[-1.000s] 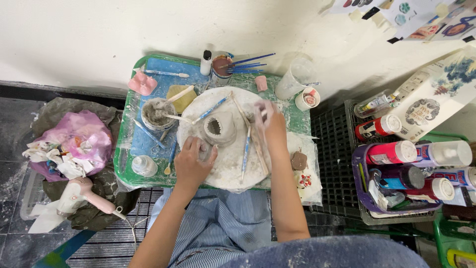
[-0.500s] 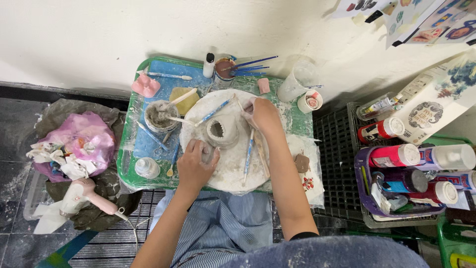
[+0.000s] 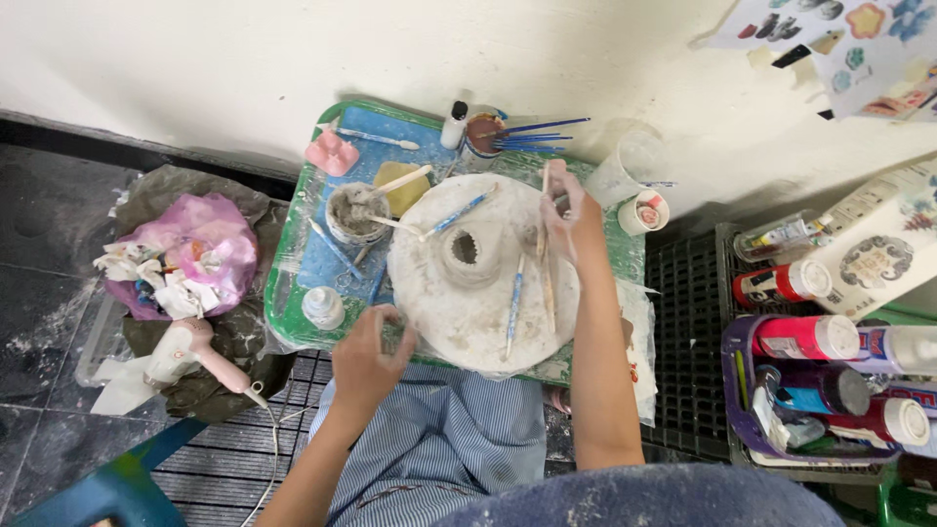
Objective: The person works with a small clay piece on a wooden bat, using a brush and their hands to shape and refine the clay into a spiked or tooth-like form.
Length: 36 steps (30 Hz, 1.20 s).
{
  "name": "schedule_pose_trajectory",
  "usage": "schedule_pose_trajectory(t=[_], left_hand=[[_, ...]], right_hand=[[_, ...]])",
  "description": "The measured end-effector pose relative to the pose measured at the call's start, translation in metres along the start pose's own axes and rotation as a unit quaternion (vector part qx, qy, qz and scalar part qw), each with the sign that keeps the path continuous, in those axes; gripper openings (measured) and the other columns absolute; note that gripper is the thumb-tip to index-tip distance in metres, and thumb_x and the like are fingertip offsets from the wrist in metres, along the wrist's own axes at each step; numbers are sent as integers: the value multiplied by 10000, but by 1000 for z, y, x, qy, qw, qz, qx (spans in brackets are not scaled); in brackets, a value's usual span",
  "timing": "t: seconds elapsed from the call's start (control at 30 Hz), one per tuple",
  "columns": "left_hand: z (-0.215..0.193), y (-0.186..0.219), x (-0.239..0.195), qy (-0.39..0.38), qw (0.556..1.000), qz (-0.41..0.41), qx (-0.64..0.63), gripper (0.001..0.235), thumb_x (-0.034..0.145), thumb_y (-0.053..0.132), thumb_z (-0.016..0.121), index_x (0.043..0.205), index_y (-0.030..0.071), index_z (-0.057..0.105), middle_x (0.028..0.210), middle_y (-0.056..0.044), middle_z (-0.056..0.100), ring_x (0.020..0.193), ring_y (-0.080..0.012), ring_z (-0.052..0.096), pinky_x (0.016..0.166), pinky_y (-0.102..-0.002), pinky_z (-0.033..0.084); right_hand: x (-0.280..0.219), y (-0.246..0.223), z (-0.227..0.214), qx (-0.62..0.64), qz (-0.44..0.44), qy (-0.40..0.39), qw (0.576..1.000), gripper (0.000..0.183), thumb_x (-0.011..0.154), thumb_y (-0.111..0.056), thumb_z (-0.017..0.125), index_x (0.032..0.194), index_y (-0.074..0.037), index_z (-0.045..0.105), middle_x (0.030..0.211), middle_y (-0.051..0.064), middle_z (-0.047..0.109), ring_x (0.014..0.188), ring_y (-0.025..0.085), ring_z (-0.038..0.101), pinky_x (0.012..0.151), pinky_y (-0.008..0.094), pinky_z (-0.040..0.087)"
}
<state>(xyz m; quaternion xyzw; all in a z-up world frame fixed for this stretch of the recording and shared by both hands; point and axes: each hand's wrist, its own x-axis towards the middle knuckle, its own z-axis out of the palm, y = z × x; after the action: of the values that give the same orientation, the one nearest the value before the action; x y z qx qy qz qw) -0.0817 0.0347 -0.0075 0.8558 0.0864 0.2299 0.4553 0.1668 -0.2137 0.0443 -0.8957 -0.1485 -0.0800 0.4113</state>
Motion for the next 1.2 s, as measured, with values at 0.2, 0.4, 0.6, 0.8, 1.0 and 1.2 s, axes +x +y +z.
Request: schedule_pose_trajectory(t=[0.2, 0.4, 0.6, 0.8, 1.0, 1.2], left_hand=[[-29, -15, -3, -51, 988, -96, 112, 351, 907, 272, 694, 1221, 118, 667, 915, -73, 787, 642, -307, 720, 597, -413, 544], [-10, -24, -2, -30, 984, 8, 173, 332, 924, 260, 685, 1196, 70, 673, 975, -142, 772, 708, -320, 733, 603, -391, 569], [-50, -40, 11, 30, 992, 101, 64, 214, 987, 195, 684, 1155, 65, 717, 796, -81, 735, 598, -245, 661, 582, -377, 517], [-83, -96, 110, 41, 992, 50, 104, 211, 961, 77, 620, 1153, 118, 699, 1125, -81, 695, 969, -320, 681, 800, -449, 532], [-56, -124, 121, -44, 966, 109, 230, 335, 853, 138, 707, 1184, 188, 720, 1245, -9, 682, 1101, -294, 615, 890, -486, 476], [-53, -133, 115, -26, 917, 200, 344, 291, 880, 192, 705, 1169, 218, 709, 1221, -6, 675, 1112, -236, 613, 899, -411, 453]], right_hand=[[-10, -12, -15, 88, -37, 98, 991, 336, 1011, -35, 595, 1345, -58, 620, 998, 53, 673, 817, 113, 618, 715, 276, 527], [-19, -25, -10, 217, -37, 96, 971, 314, 1040, -67, 560, 1347, -5, 560, 1152, 60, 646, 863, 102, 623, 683, 251, 549], [-25, -14, -4, 198, -17, 61, 978, 287, 1075, -76, 571, 1356, -22, 600, 1127, 63, 682, 885, 109, 630, 725, 256, 556], [-15, -14, 19, 130, 27, 63, 989, 482, 936, -78, 671, 1396, -73, 527, 1041, 57, 700, 801, 112, 624, 680, 268, 542], [-19, -23, 24, 31, 51, 6, 998, 455, 887, -97, 703, 1323, -84, 575, 993, 69, 722, 735, 145, 669, 652, 300, 552], [-47, -23, 18, 50, 26, 61, 997, 336, 949, -68, 648, 1283, -69, 618, 1019, 64, 719, 821, 145, 654, 677, 289, 553]])
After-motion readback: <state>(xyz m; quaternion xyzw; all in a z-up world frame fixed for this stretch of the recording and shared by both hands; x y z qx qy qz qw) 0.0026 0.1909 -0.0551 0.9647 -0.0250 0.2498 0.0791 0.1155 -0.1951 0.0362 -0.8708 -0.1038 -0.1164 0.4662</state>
